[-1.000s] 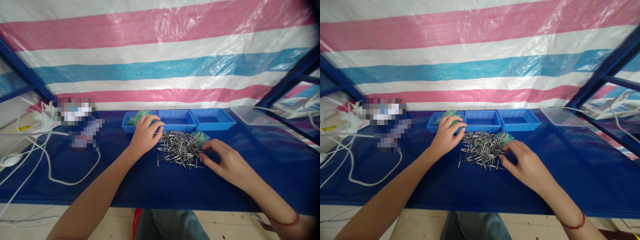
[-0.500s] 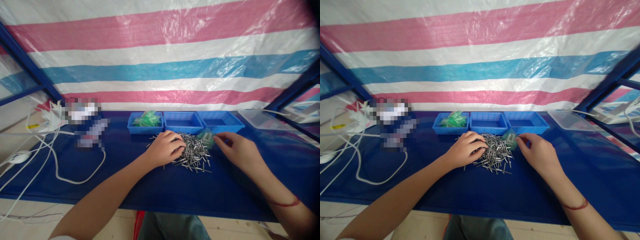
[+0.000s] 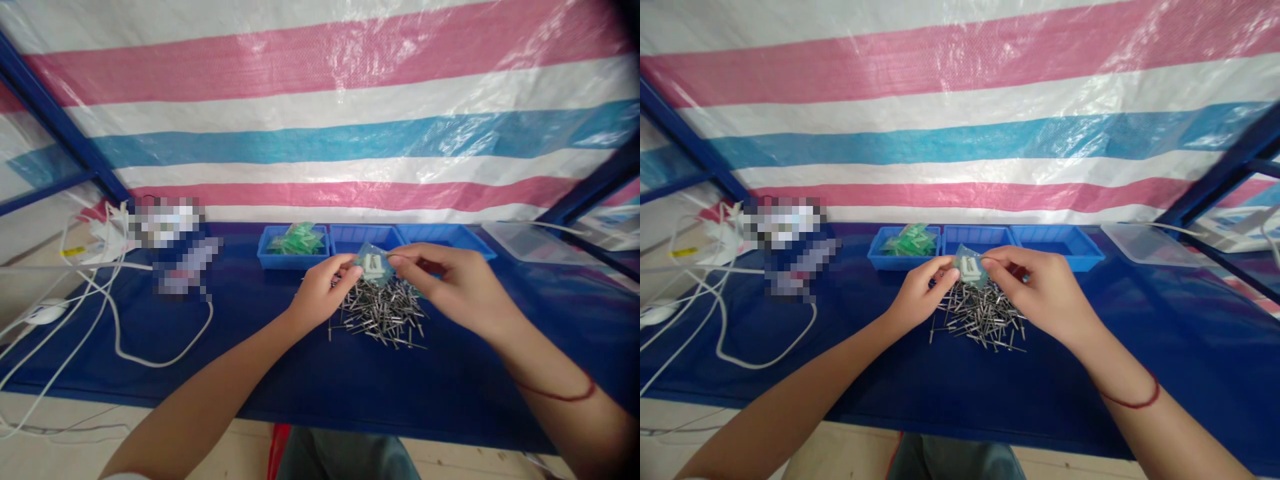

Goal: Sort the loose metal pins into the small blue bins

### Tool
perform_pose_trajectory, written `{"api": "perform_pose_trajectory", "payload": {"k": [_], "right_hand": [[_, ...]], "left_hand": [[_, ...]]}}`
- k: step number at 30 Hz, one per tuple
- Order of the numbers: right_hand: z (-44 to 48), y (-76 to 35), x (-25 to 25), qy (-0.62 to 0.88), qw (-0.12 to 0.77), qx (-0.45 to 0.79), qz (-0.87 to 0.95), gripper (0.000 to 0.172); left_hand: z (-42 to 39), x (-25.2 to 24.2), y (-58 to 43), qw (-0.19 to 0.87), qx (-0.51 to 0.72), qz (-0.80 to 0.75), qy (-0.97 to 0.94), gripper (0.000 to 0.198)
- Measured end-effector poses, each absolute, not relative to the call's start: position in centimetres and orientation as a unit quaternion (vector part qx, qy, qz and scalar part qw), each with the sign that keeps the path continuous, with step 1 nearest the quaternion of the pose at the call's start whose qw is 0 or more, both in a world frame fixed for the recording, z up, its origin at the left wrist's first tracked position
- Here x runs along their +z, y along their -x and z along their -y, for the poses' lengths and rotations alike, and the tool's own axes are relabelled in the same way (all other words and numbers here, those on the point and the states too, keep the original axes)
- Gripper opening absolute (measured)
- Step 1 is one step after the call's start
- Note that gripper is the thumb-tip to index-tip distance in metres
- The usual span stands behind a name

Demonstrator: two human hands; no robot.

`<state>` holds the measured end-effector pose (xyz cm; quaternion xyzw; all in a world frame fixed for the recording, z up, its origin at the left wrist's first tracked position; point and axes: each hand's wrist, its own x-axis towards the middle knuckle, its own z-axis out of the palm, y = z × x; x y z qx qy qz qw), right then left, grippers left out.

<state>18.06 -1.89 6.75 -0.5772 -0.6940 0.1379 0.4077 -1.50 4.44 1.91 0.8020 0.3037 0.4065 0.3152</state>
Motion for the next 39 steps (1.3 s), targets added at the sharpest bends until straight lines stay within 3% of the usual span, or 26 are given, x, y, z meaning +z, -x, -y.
{"api": "perform_pose_trajectory", "payload": {"k": [12,21,24,29,32,39], "right_hand": [[-0.3,-17.1,3.5,0.503,0.537,0.384,0.557,0.028],[0.0,-16.5,3.3,0.502,0.569,0.332,0.56,0.017],[0.1,-16.4,3.2,0.5,0.56,0.309,0.585,0.017],[-0.1,-17.9,3.6,0.516,0.548,0.249,0.61,0.024],[-0.4,-20.1,4.0,0.561,0.492,0.2,0.635,0.02],[-0.7,-25.4,3.1,0.631,0.215,0.147,0.731,0.02]], "left_hand": [[-5.3,1.7,1.6,0.445,0.441,-0.344,-0.699,0.026],[-5.6,0.9,1.2,0.483,0.465,-0.322,-0.669,0.024],[-5.7,1.2,1.4,0.438,0.455,-0.337,-0.698,0.031],[-7.3,3.3,3.1,0.253,0.51,-0.402,-0.717,0.025],[-9.1,4.2,4.9,0.161,0.541,-0.469,-0.679,0.028],[-12.7,3.8,8.6,0.06,0.482,-0.608,-0.628,0.031]]}}
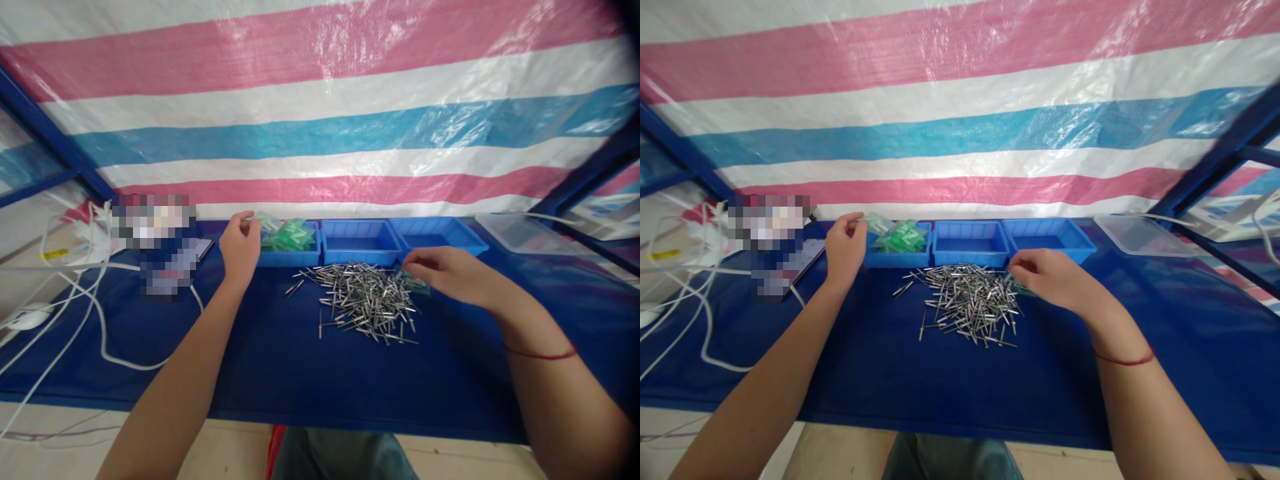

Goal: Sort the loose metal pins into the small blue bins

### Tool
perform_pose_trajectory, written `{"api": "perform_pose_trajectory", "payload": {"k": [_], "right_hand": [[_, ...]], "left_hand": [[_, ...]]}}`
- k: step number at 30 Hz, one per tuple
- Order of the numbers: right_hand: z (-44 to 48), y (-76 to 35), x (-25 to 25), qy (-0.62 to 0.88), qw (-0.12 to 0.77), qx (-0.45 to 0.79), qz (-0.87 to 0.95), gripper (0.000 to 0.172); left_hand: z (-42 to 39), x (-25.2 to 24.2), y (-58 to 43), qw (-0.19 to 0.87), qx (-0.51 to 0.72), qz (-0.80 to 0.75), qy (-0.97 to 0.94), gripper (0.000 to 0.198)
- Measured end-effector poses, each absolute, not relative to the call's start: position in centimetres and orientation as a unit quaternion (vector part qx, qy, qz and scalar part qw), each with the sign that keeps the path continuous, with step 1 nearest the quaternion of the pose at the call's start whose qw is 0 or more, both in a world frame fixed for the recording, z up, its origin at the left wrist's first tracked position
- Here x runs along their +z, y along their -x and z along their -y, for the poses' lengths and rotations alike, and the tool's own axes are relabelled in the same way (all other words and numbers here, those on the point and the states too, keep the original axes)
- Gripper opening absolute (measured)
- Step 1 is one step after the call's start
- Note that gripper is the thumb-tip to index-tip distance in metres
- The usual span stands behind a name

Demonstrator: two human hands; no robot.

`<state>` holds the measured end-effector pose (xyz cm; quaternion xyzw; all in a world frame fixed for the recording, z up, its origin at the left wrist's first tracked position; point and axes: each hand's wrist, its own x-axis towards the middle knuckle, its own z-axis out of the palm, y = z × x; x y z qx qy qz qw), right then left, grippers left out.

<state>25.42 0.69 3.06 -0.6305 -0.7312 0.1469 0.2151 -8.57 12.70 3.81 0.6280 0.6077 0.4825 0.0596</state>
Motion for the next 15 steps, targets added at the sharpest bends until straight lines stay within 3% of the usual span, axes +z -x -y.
{"api": "perform_pose_trajectory", "payload": {"k": [3,8,15], "right_hand": [[-0.9,-26.8,1.7,0.636,0.166,0.111,0.746,0.018],[-1.2,-27.5,0.1,0.668,0.13,0.043,0.731,0.031],[-0.5,-27.5,1.6,0.649,0.17,0.096,0.735,0.024]], "left_hand": [[-12.8,3.9,9.0,0.036,0.37,-0.666,-0.647,0.028],[-12.0,3.9,8.6,-0.05,0.286,-0.676,-0.678,0.026],[-10.5,3.9,6.6,-0.097,0.402,-0.525,-0.744,0.028]]}}
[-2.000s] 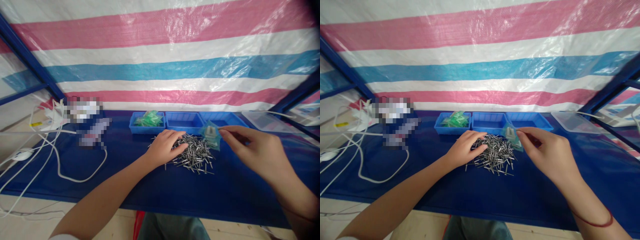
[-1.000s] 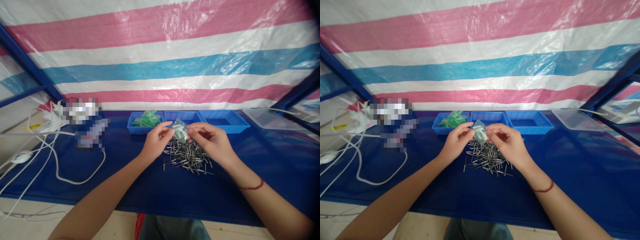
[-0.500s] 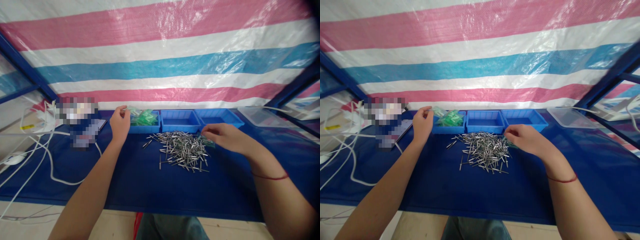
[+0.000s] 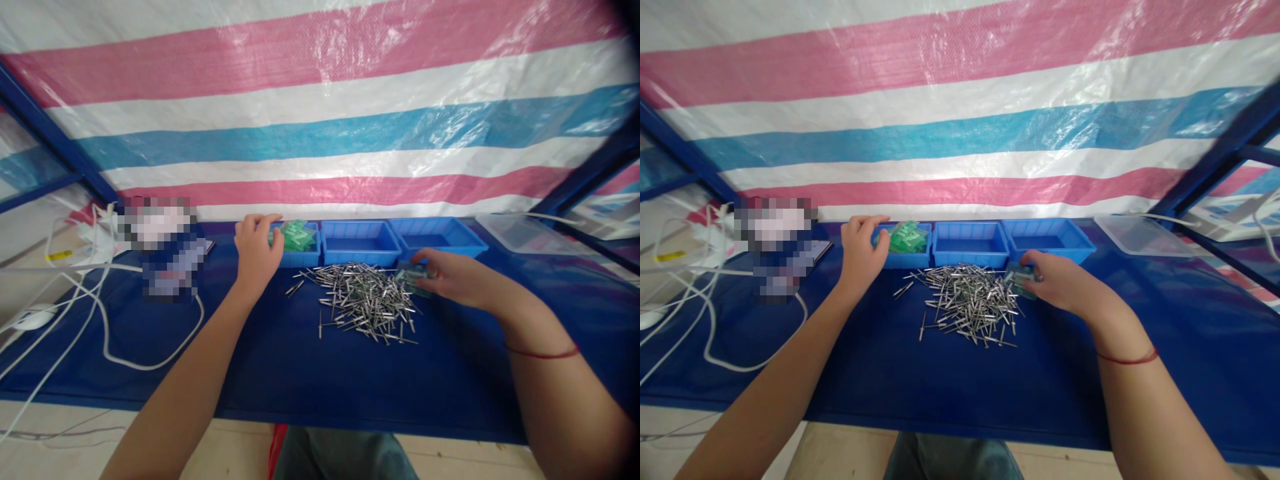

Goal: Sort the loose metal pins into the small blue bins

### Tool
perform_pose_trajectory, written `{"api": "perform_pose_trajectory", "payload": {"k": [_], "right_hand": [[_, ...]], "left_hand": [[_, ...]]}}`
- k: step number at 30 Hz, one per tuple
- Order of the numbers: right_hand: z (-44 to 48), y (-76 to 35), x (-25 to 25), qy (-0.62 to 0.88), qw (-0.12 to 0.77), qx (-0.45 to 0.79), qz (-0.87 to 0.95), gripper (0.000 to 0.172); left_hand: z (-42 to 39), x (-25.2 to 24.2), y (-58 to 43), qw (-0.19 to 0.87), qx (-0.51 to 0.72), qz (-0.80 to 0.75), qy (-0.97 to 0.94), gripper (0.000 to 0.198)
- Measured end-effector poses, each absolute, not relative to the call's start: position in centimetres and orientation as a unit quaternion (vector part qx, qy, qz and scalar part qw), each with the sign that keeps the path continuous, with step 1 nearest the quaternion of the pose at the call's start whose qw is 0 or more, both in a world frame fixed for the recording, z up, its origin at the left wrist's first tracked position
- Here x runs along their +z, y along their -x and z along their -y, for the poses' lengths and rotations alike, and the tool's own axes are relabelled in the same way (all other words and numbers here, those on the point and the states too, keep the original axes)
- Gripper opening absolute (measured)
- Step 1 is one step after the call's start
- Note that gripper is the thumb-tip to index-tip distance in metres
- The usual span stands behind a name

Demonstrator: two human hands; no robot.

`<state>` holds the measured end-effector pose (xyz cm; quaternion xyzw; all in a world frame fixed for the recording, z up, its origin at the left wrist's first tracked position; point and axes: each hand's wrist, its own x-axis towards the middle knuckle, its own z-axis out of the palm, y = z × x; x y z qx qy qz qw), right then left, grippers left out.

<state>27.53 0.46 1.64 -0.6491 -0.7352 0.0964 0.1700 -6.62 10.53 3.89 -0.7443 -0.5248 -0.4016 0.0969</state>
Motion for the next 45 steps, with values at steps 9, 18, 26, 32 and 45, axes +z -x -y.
{"api": "perform_pose_trajectory", "payload": {"k": [9,18,26,32,45], "right_hand": [[0.9,-22.3,5.0,0.536,0.424,0.317,0.657,0.029],[0.8,-20.0,4.1,0.515,0.439,0.336,0.655,0.027],[0.8,-19.1,4.0,0.52,0.475,0.375,0.603,0.027],[0.9,-18.6,4.0,0.515,0.501,0.399,0.569,0.027],[0.6,-17.6,2.8,0.505,0.55,0.341,0.571,0.023]], "left_hand": [[-4.5,3.0,1.6,-0.12,-0.331,0.285,0.892,0.035],[-4.2,2.8,1.3,-0.255,-0.314,0.343,0.847,0.024],[-4.0,2.8,1.3,-0.447,-0.347,0.321,0.759,0.034],[-4.2,2.5,0.9,-0.528,-0.379,0.326,0.686,0.036],[-4.9,1.8,1.3,-0.445,-0.346,0.378,0.734,0.026]]}}
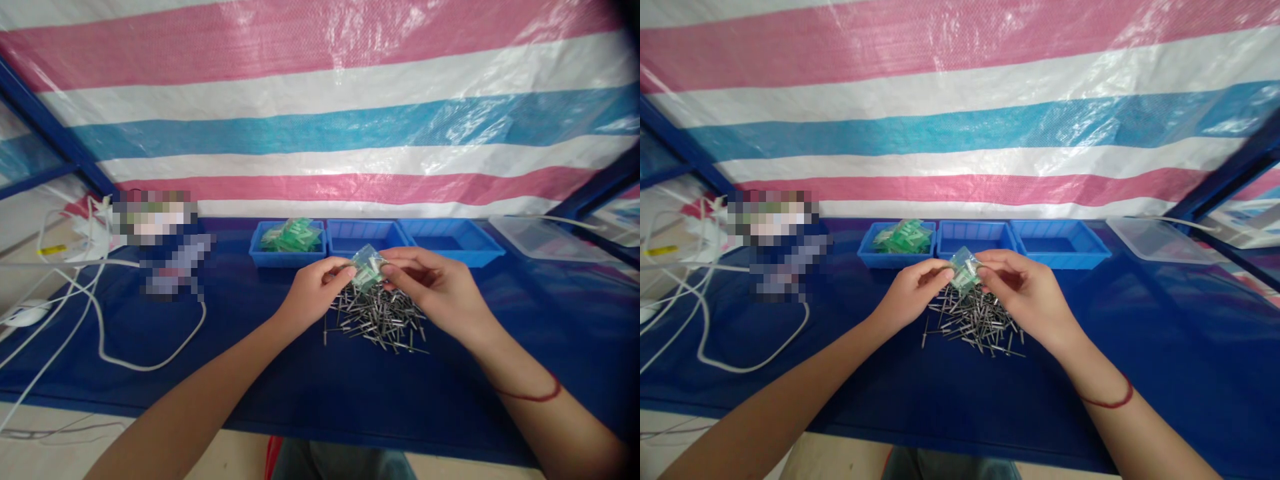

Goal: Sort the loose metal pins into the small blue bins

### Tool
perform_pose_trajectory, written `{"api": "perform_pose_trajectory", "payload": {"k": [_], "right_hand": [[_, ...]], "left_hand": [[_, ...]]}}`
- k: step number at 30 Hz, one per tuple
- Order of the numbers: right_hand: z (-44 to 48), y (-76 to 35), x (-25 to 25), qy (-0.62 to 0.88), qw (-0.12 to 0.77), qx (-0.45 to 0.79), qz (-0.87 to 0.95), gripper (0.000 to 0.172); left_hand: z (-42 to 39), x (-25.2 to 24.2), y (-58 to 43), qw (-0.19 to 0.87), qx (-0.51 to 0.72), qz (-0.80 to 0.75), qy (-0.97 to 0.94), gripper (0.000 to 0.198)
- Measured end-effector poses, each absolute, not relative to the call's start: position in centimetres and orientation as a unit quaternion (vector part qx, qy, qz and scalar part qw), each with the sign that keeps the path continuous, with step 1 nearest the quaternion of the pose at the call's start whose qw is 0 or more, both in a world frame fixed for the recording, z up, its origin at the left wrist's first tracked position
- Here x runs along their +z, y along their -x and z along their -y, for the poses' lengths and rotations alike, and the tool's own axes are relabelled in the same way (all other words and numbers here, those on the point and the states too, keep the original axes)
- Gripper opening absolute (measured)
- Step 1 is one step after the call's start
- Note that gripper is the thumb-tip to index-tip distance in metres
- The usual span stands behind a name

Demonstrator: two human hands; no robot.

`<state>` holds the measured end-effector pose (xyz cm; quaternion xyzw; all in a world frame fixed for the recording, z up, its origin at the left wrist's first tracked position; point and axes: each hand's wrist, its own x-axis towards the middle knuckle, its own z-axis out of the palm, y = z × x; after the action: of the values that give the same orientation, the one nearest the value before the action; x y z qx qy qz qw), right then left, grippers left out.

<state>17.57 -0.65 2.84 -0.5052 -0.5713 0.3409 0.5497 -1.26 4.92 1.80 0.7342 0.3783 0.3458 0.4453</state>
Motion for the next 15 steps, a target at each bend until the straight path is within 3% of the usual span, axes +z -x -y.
{"api": "perform_pose_trajectory", "payload": {"k": [9,15], "right_hand": [[1.0,-18.2,3.1,0.5,0.525,0.229,0.649,0.012],[1.0,-18.1,3.3,0.508,0.499,0.198,0.674,0.018]], "left_hand": [[-4.9,2.4,1.0,0.549,0.39,-0.332,-0.66,0.035],[-6.3,3.7,2.2,0.454,0.488,-0.368,-0.648,0.023]]}}
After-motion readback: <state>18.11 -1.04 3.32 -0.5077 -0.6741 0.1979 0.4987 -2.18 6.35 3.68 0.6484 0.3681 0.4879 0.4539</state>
